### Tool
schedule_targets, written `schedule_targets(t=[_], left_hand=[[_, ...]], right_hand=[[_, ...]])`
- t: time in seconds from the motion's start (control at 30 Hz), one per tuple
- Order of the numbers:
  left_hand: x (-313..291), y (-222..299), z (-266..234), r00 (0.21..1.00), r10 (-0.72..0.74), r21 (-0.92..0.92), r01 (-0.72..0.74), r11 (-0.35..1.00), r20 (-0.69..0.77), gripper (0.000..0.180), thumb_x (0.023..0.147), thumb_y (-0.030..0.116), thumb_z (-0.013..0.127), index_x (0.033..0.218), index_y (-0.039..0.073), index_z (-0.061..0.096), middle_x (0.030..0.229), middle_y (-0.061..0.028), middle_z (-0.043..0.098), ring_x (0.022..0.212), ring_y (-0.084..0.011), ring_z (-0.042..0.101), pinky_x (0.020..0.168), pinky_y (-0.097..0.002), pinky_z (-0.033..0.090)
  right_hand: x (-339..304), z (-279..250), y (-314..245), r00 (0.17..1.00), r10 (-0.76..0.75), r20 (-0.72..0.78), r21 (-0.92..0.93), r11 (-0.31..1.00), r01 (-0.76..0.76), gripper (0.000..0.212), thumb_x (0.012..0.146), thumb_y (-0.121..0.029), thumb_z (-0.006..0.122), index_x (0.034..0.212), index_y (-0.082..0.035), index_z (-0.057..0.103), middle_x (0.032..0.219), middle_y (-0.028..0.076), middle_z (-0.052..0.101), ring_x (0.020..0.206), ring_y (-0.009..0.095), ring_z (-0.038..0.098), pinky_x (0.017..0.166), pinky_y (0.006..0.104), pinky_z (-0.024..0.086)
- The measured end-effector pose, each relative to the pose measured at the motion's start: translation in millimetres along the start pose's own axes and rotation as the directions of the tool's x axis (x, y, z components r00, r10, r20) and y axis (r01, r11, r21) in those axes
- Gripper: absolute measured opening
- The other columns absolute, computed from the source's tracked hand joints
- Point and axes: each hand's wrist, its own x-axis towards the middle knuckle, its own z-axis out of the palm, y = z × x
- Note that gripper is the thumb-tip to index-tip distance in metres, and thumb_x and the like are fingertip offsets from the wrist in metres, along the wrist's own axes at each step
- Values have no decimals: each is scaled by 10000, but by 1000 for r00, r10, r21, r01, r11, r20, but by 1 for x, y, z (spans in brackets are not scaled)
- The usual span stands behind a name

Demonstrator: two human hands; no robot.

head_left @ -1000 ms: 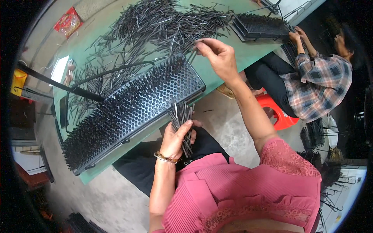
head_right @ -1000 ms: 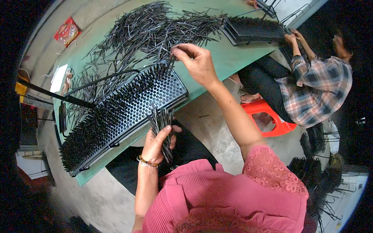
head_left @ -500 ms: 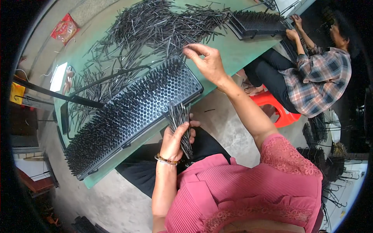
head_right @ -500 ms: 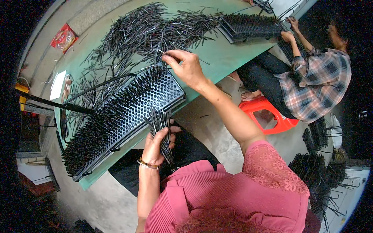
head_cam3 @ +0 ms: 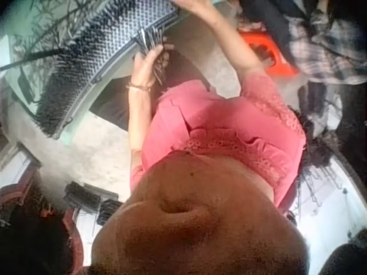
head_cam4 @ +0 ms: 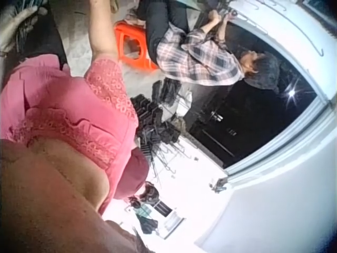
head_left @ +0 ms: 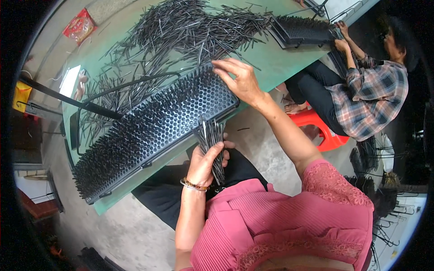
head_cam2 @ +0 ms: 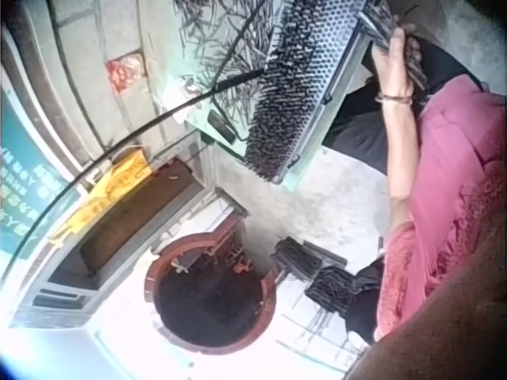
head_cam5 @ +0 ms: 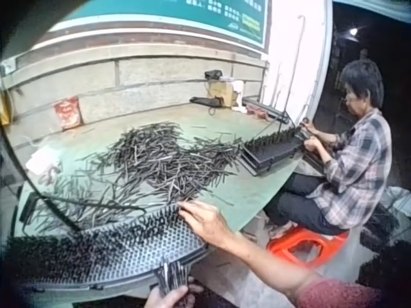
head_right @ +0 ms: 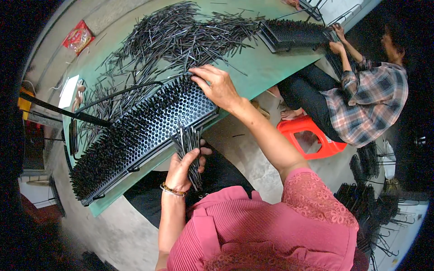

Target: The recorder is manually inserting thin metal pins into a black hexagonal grid template on a workbench.

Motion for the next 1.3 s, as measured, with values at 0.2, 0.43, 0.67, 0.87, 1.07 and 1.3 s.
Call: schedule_targets(t=[0.2,0.43,0.67,0.87,1.07,1.3], left_hand=[[0,-3,-3,1000,0,-17,0,1000,13,326,890,158,566,1149,-31,507,939,-138,631,674,-117,560,547,-235,466],[-1,-1,-2,1000,1,-22,-1,1000,5,347,889,156,566,1169,-35,495,942,-141,632,698,-119,567,558,-238,471],[-6,14,5,991,128,-92,-130,987,-26,314,904,138,536,1167,-29,501,984,-150,635,734,-121,581,590,-237,497],[-8,12,6,990,140,-66,-141,988,-19,286,912,127,513,1163,-10,506,1018,-164,630,806,-164,618,619,-265,534],[-6,3,1,991,95,-32,-98,995,-90,312,885,129,576,1170,12,521,1039,-142,634,822,-167,624,567,-258,543],[-4,-1,-4,980,91,-73,-106,992,-178,318,894,140,558,1175,-2,509,1050,-171,628,786,-168,631,544,-246,533]], right_hand=[[1,-2,-2,998,-62,2,-87,994,62,187,794,-79,651,971,-19,664,898,118,642,793,252,625,692,320,495],[3,-3,-7,1000,22,-19,-55,998,-23,140,792,-107,649,901,-22,670,854,119,628,738,282,603,658,350,486],[-17,-28,-62,678,281,680,295,741,-603,194,829,-159,664,913,15,676,830,47,628,747,86,582,653,245,461],[-26,-26,-83,508,383,771,339,428,-838,224,823,-206,685,863,14,685,665,-49,566,631,18,464,541,201,376],[-29,-31,-82,529,414,741,294,508,-809,197,825,-181,673,860,11,691,694,-19,616,628,31,503,551,205,408],[-8,-35,-73,786,512,348,450,644,-619,187,827,-145,663,868,37,677,735,41,661,678,74,592,618,222,481]])
